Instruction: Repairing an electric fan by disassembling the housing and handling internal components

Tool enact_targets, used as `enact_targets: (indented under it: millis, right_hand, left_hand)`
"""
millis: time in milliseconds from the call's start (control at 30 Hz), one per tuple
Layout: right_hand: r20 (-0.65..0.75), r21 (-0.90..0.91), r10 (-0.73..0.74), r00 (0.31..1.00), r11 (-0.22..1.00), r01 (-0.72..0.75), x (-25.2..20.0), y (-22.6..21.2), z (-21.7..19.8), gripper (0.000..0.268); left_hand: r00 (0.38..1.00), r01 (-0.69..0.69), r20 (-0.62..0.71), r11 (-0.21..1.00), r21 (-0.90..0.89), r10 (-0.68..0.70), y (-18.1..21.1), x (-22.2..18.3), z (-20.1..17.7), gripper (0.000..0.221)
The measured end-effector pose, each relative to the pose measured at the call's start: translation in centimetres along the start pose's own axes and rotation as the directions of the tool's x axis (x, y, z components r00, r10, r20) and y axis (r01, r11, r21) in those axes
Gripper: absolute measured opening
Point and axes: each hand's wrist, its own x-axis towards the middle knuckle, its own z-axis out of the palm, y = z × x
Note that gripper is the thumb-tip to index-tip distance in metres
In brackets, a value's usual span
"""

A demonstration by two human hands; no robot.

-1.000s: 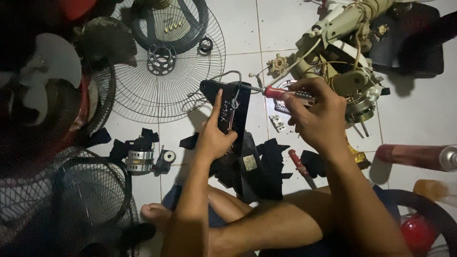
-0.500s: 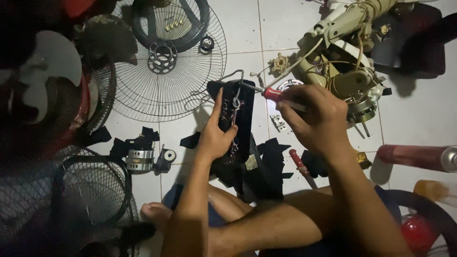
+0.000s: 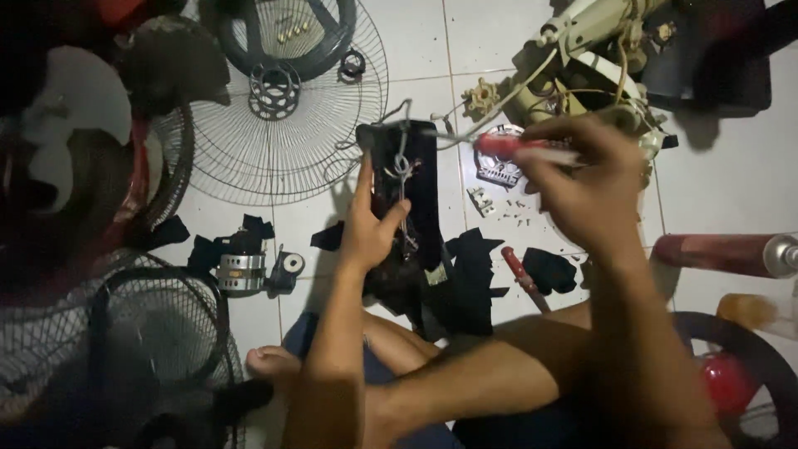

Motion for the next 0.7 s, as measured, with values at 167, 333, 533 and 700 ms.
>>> enact_targets:
  millis: [167,333,533,700]
  right_hand:
    - [0.044,0.069,0.088,0.995,0.993,-0.090,0.1,0.9,-3.7,0.013]
    - [0.097,0.018,0.297,0.950,0.954,-0.300,-4.8,2.8,-2.1,0.031]
    - [0.292,-0.375,0.689,0.664,0.721,-0.583,-8.6,8.4,1.4,0.038]
    - [0.481,-0.416,0.557,0.677,0.825,-0.382,-11.5,10.4,3.5,0.045]
  left_hand:
    - [0.977,0.191,-0.030,0.926,-0.326,-0.212,-0.8,-0.4,0.6,0.072]
    - [0.975,0.067,-0.131,0.799,-0.598,-0.180,-0.7,-2.0,1.1,0.055]
    - [0.973,-0.050,-0.204,0.764,-0.644,-0.108,0.7,-3.6,1.2,0.060]
    - [0.961,-0.027,-0.200,0.655,-0.755,-0.191,-6.4,-3.9,3.8,0.055]
